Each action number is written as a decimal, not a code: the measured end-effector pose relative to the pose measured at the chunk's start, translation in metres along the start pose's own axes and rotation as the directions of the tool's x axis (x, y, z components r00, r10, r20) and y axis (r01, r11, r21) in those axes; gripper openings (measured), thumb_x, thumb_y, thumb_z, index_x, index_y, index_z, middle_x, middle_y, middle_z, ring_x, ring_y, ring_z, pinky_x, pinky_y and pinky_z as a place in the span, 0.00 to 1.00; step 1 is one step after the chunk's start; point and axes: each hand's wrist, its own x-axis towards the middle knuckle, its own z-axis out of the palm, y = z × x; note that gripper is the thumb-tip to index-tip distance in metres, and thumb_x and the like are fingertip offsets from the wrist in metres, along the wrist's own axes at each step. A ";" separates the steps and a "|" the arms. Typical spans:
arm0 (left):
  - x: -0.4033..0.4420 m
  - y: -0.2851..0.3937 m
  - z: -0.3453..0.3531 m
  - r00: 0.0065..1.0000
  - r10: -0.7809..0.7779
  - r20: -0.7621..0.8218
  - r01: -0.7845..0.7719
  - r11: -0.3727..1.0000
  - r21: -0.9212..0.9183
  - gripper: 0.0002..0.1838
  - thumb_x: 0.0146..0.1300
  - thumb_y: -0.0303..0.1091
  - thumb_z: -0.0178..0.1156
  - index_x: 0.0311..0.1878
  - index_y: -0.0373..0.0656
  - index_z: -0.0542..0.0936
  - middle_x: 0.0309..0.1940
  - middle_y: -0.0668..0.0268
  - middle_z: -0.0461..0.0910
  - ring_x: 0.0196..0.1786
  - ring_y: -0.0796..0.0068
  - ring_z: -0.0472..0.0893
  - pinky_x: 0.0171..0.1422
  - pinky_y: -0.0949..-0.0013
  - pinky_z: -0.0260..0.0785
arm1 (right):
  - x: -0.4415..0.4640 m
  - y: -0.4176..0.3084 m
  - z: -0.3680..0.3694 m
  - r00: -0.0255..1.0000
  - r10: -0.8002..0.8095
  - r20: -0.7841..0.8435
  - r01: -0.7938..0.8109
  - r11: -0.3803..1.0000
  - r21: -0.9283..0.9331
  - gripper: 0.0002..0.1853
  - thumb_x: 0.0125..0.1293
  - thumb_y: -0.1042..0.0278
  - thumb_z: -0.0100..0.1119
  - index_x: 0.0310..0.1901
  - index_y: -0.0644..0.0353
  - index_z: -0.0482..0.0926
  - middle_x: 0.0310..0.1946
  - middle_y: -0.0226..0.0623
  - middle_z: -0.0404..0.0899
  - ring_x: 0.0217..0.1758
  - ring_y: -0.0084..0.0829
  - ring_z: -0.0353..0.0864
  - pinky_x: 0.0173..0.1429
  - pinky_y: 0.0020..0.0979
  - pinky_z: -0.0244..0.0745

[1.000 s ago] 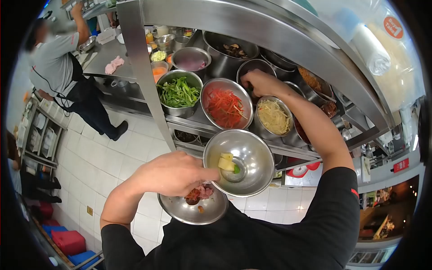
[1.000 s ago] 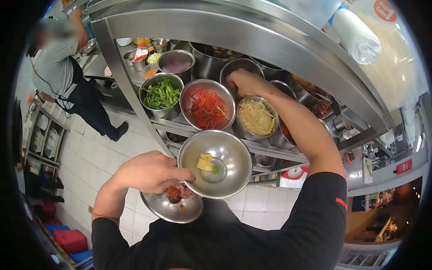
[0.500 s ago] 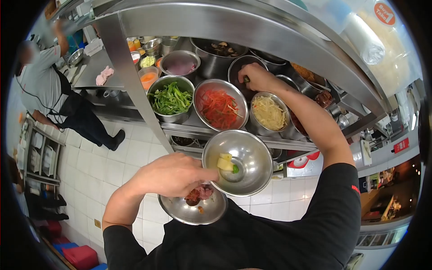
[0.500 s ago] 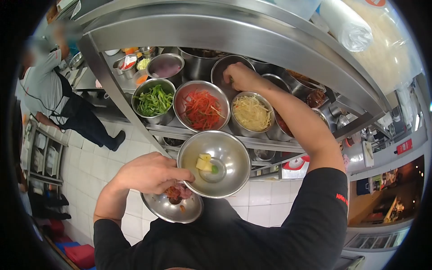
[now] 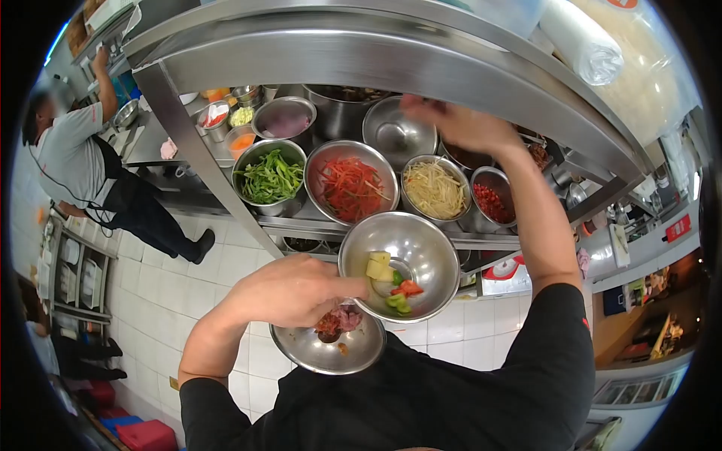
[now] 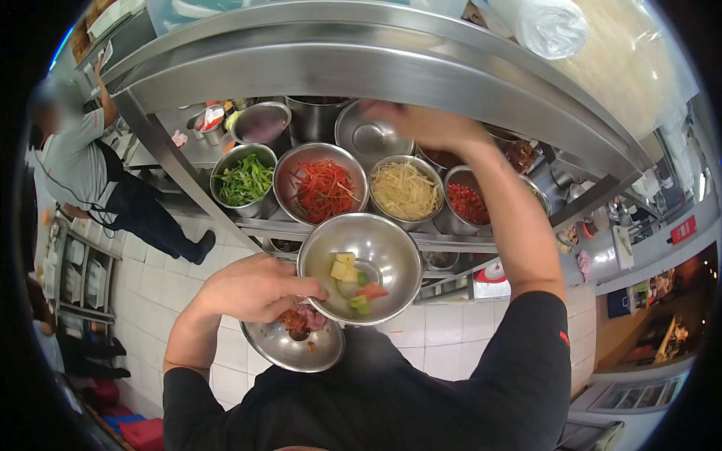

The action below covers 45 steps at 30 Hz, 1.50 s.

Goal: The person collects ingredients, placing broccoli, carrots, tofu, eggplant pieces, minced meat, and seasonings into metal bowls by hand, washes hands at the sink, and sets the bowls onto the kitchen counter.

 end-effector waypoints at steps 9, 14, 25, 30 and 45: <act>-0.006 0.011 -0.002 0.999 -0.031 -0.012 0.031 0.999 0.044 0.22 0.52 0.22 0.58 0.51 0.51 0.77 0.22 0.56 0.77 0.29 0.49 0.80 0.32 0.50 0.68 | 0.039 0.120 0.008 0.841 0.106 -0.531 -0.307 0.901 -0.305 0.14 0.70 0.57 0.65 0.46 0.59 0.85 0.42 0.32 0.86 0.44 0.25 0.84 0.46 0.31 0.80; -0.007 0.016 -0.003 0.999 -0.045 -0.010 0.046 0.997 0.055 0.22 0.51 0.22 0.58 0.51 0.51 0.77 0.22 0.56 0.76 0.30 0.49 0.80 0.32 0.50 0.68 | 0.074 0.094 0.034 0.849 0.041 -0.527 -0.219 0.935 -0.280 0.14 0.70 0.57 0.65 0.46 0.59 0.85 0.41 0.32 0.86 0.44 0.25 0.84 0.45 0.30 0.80; -0.014 0.028 -0.004 0.995 -0.092 -0.029 0.095 0.990 0.103 0.23 0.51 0.24 0.59 0.52 0.53 0.77 0.22 0.56 0.77 0.29 0.49 0.80 0.31 0.50 0.69 | 0.103 0.091 0.020 0.869 0.058 -0.492 -0.187 0.958 -0.218 0.13 0.70 0.57 0.65 0.46 0.59 0.85 0.41 0.33 0.86 0.44 0.25 0.84 0.44 0.30 0.80; -0.027 0.036 -0.011 0.988 -0.126 -0.091 0.137 0.984 0.116 0.21 0.51 0.23 0.59 0.51 0.52 0.78 0.23 0.56 0.77 0.29 0.48 0.80 0.31 0.50 0.69 | 0.094 0.106 0.017 0.866 0.090 -0.491 -0.221 0.951 -0.215 0.13 0.70 0.58 0.64 0.46 0.59 0.85 0.41 0.33 0.86 0.44 0.25 0.84 0.43 0.29 0.80; -0.014 0.017 -0.047 0.924 -0.195 -0.330 0.225 0.973 0.056 0.12 0.61 0.23 0.58 0.48 0.45 0.78 0.27 0.51 0.81 0.36 0.45 0.82 0.40 0.48 0.71 | 0.038 0.081 -0.016 0.968 -0.050 -0.246 0.055 0.998 0.013 0.13 0.71 0.58 0.64 0.45 0.60 0.85 0.41 0.33 0.86 0.43 0.25 0.84 0.41 0.29 0.80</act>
